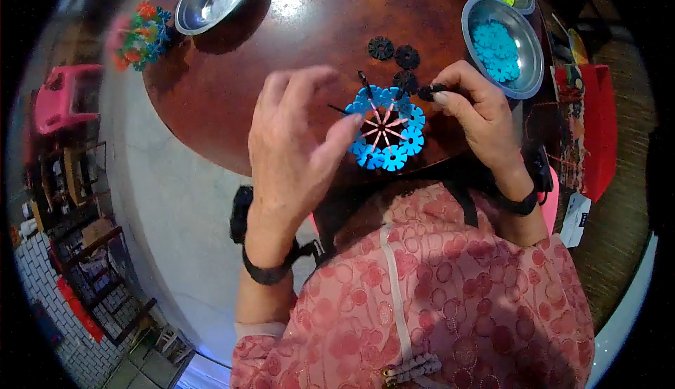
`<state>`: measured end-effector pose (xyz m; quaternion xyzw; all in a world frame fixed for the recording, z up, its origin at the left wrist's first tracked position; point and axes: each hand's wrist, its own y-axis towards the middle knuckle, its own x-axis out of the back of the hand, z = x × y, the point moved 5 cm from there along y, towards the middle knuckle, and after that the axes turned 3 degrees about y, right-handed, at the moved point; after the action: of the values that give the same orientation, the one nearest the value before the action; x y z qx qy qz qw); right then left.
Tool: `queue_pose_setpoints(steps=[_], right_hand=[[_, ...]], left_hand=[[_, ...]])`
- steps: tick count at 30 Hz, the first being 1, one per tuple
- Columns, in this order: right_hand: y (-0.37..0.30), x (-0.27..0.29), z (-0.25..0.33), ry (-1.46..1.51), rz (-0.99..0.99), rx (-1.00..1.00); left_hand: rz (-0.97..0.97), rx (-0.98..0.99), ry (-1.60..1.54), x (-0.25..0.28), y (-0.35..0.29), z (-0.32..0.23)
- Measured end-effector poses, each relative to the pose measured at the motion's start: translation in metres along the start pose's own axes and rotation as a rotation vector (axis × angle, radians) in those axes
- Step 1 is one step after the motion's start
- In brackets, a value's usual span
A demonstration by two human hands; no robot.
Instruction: Assemble a snowflake-shaped plastic building toy by snapping colorful pieces together.
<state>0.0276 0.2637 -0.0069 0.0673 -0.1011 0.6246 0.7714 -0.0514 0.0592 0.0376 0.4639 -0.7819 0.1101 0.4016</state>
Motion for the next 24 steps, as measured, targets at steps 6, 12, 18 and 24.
queue_pose_setpoints(steps=[6, 12, 18, 24], right_hand=[[-0.012, 0.004, 0.009, -0.162, 0.025, 0.045], [-0.014, 0.002, 0.007, -0.166, 0.016, 0.113], [-0.014, -0.002, 0.01, -0.236, 0.057, 0.181], [-0.027, -0.014, 0.015, -0.288, 0.227, 0.261]], left_hand=[[0.325, -0.363, -0.026, -0.026, 0.045, -0.015], [0.578, -0.156, -0.077, -0.058, 0.051, -0.002], [0.697, -0.089, -0.104, -0.067, 0.05, 0.009], [0.896, 0.27, -0.227, -0.073, -0.003, 0.025]])
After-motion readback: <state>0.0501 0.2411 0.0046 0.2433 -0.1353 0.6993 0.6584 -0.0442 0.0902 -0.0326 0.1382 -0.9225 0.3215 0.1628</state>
